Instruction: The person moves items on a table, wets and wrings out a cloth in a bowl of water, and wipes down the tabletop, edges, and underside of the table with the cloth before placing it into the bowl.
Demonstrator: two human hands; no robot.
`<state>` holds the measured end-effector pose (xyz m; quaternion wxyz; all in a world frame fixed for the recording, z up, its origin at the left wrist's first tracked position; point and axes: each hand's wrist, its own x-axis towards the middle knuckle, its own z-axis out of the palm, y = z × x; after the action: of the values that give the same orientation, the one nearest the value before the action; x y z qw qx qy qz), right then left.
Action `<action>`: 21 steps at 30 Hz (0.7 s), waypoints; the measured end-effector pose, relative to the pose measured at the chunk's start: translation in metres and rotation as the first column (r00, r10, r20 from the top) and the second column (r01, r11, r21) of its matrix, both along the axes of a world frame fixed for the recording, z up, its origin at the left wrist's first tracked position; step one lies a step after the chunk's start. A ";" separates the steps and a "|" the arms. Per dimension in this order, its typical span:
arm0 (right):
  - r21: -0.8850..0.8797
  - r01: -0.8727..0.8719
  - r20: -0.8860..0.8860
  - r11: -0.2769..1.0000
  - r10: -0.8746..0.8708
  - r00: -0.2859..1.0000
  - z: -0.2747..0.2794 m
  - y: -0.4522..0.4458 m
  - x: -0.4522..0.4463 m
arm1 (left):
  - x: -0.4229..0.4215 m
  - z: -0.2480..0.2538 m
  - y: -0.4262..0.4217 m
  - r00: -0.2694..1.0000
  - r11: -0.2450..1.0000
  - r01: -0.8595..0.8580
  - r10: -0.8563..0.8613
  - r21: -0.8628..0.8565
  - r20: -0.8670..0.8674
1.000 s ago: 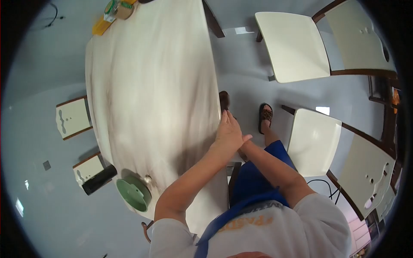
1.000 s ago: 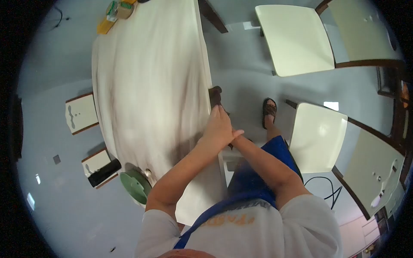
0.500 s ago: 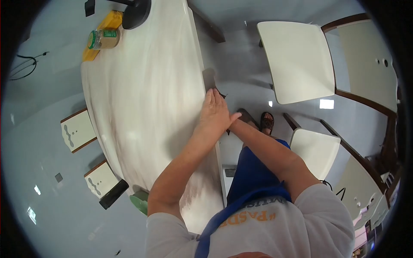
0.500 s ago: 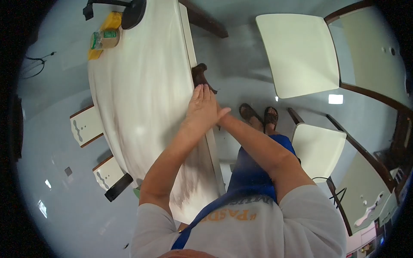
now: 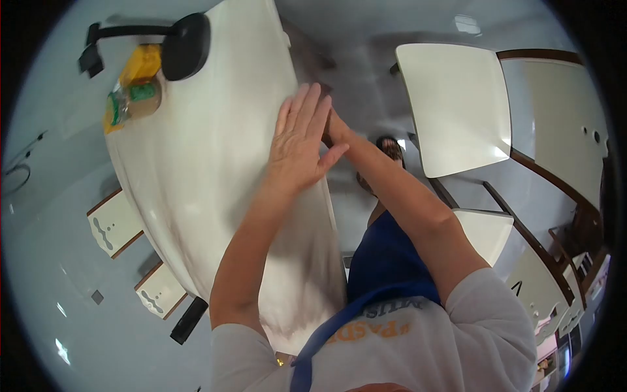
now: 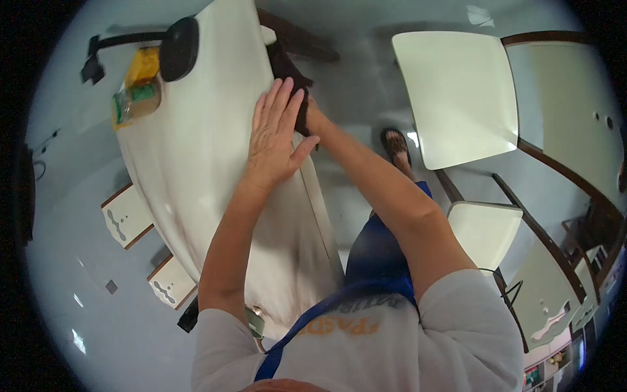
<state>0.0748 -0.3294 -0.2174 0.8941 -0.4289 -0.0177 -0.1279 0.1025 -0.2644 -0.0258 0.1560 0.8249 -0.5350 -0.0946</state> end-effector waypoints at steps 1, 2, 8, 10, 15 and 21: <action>0.009 0.018 -0.005 1.000 -0.018 1.000 -0.004 -0.008 0.015 | 0.001 -0.002 0.000 1.000 1.000 0.000 -0.001 -0.014 -0.028; 0.012 0.042 -0.013 0.999 -0.042 0.999 -0.009 -0.013 0.034 | 0.000 -0.003 0.001 0.999 1.000 -0.001 -0.001 -0.028 -0.053; 0.001 0.244 -0.102 0.970 -0.243 0.965 -0.039 -0.023 0.144 | -0.002 0.003 -0.001 0.999 0.950 0.023 -0.015 0.313 -0.028; -0.008 0.293 -0.147 0.956 -0.291 0.945 -0.057 -0.022 0.157 | -0.001 0.002 0.000 0.995 0.922 0.066 -0.091 0.382 0.047; -0.043 0.394 -0.272 0.918 -0.390 0.880 -0.134 -0.025 0.183 | -0.005 0.004 0.011 0.975 0.911 0.138 -0.193 0.389 0.106; -0.124 0.442 -0.478 0.888 -0.444 0.758 -0.264 -0.046 0.185 | 0.008 -0.005 0.016 0.941 0.894 0.235 -0.307 0.382 0.141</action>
<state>0.2594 -0.3754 -0.4815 0.8117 -0.4408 0.3127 -0.2216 0.1108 -0.2486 -0.0304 -0.0661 0.7615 -0.6316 -0.1295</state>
